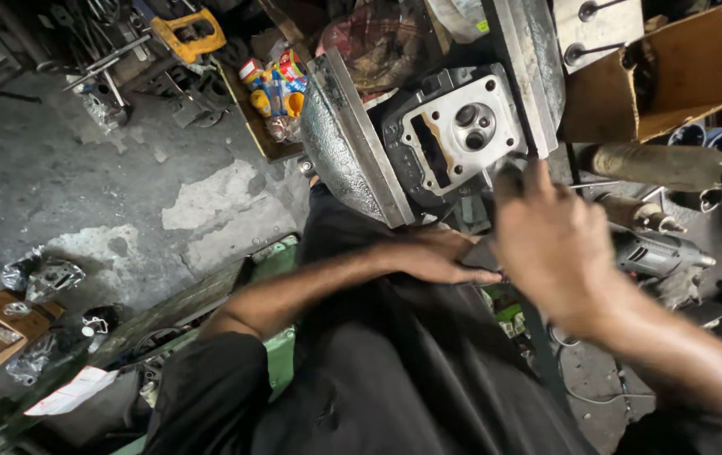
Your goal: The person holds a motorcycle engine cylinder head, turns it over, and wipes its surfaces and openings with a rag. They set it on the workbench near a vise, pick up and handle small metal parts from a box, and continue wiping and repositioning the cylinder head.
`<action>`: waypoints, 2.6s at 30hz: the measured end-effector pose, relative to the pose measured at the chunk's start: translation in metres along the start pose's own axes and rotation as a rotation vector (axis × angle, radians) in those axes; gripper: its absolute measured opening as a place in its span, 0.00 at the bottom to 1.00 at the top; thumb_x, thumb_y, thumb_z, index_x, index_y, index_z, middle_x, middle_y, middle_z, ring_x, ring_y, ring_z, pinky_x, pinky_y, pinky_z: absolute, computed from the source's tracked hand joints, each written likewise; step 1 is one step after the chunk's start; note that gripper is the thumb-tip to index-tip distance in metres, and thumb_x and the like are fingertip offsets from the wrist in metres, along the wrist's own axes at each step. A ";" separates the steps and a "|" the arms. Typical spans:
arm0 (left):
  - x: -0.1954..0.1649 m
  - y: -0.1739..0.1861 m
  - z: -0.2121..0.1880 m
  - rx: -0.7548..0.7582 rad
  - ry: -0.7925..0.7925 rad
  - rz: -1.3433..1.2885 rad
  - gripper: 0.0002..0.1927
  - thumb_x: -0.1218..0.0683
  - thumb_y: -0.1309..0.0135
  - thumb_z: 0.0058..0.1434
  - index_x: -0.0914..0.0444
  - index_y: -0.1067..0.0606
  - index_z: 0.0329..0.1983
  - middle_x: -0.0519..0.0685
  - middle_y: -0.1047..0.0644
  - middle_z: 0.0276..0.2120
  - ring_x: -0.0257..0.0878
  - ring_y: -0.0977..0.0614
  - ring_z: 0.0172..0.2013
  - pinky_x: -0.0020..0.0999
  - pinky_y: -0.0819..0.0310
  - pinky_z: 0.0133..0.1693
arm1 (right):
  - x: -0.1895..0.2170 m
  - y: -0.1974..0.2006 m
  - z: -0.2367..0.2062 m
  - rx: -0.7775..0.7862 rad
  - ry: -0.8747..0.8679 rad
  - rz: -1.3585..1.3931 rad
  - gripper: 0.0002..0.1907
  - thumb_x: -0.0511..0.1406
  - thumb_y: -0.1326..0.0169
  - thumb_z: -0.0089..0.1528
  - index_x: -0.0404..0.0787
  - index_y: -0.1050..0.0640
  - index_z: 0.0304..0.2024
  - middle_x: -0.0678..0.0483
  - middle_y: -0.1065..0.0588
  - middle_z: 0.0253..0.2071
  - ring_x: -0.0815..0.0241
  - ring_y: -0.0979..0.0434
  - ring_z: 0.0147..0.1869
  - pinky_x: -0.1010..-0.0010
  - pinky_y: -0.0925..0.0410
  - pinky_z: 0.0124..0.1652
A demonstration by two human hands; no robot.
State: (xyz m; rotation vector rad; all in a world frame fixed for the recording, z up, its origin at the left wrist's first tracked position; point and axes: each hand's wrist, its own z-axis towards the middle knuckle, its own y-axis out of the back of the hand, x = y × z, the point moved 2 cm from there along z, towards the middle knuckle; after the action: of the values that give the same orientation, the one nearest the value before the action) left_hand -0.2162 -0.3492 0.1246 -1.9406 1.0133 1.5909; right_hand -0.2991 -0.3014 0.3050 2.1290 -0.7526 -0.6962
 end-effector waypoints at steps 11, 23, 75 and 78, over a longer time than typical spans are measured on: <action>0.016 -0.005 0.003 0.048 0.033 -0.257 0.27 0.35 0.55 0.69 0.61 0.25 0.53 0.55 0.19 0.39 0.46 0.17 0.42 0.44 0.24 0.49 | -0.018 -0.042 0.016 -0.285 0.083 0.275 0.28 0.27 0.46 0.55 0.39 0.23 0.59 0.40 0.26 0.49 0.45 0.19 0.47 0.57 0.27 0.31; 0.032 -0.046 0.060 -0.296 -0.260 -0.617 0.36 0.56 0.49 0.63 0.64 0.42 0.75 0.53 0.36 0.68 0.46 0.37 0.69 0.39 0.46 0.69 | -0.105 -0.150 -0.071 -0.108 0.368 1.180 0.14 0.30 0.46 0.54 0.34 0.21 0.43 0.48 0.22 0.42 0.45 0.21 0.49 0.54 0.29 0.49; -0.154 -0.245 0.277 -0.089 -0.014 -0.362 0.13 0.54 0.52 0.73 0.65 0.25 0.55 0.46 0.18 0.45 0.33 0.20 0.47 0.31 0.26 0.53 | -0.400 -0.435 -0.251 -1.249 -0.676 1.331 0.09 0.25 0.46 0.66 0.37 0.20 0.47 0.48 0.24 0.56 0.57 0.24 0.61 0.71 0.30 0.56; -0.156 -0.234 0.262 -0.171 -0.047 -0.377 0.13 0.54 0.51 0.73 0.66 0.25 0.55 0.47 0.18 0.45 0.33 0.19 0.48 0.32 0.25 0.54 | -0.387 -0.412 -0.233 -1.308 -0.546 1.464 0.08 0.24 0.47 0.68 0.35 0.22 0.49 0.51 0.24 0.54 0.63 0.24 0.58 0.75 0.30 0.56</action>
State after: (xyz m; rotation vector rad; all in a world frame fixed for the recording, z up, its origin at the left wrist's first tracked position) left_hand -0.2193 0.0313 0.1825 -2.0467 0.4667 1.5341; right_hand -0.2856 0.3006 0.1985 -0.0279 -1.3138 -0.5721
